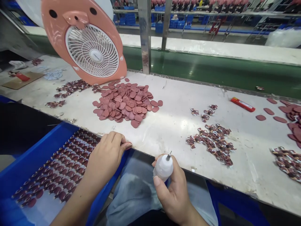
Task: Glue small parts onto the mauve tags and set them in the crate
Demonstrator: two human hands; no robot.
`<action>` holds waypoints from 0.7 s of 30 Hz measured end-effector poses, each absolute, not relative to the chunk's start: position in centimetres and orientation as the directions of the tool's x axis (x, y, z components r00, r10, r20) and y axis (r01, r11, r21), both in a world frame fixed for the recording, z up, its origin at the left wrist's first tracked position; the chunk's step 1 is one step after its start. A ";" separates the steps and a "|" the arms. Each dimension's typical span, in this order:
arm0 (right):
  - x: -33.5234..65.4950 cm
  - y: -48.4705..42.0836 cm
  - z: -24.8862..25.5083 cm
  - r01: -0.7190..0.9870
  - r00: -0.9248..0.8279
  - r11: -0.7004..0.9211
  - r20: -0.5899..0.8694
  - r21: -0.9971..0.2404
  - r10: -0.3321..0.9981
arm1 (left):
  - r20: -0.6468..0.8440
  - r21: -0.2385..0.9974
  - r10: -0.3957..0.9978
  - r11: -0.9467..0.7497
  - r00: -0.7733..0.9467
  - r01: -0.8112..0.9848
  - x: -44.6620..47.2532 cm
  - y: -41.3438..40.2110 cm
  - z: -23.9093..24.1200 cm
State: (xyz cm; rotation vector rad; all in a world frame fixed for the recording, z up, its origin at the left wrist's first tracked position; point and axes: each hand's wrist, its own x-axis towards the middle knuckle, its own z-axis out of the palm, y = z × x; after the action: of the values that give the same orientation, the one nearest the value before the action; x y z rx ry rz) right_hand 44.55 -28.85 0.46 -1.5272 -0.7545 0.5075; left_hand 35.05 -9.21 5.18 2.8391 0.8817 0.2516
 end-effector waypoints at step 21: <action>44.9 -30.4 2.8 -0.174 0.557 -0.122 -0.200 -0.977 0.806 | -0.446 0.416 0.134 0.907 0.885 0.073 31.8 -16.8 1.1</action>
State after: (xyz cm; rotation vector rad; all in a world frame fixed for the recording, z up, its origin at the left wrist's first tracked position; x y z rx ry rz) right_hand 44.90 -30.37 2.78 -1.4604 -0.5750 0.9204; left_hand 31.79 -16.82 1.11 0.4389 0.4873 0.0328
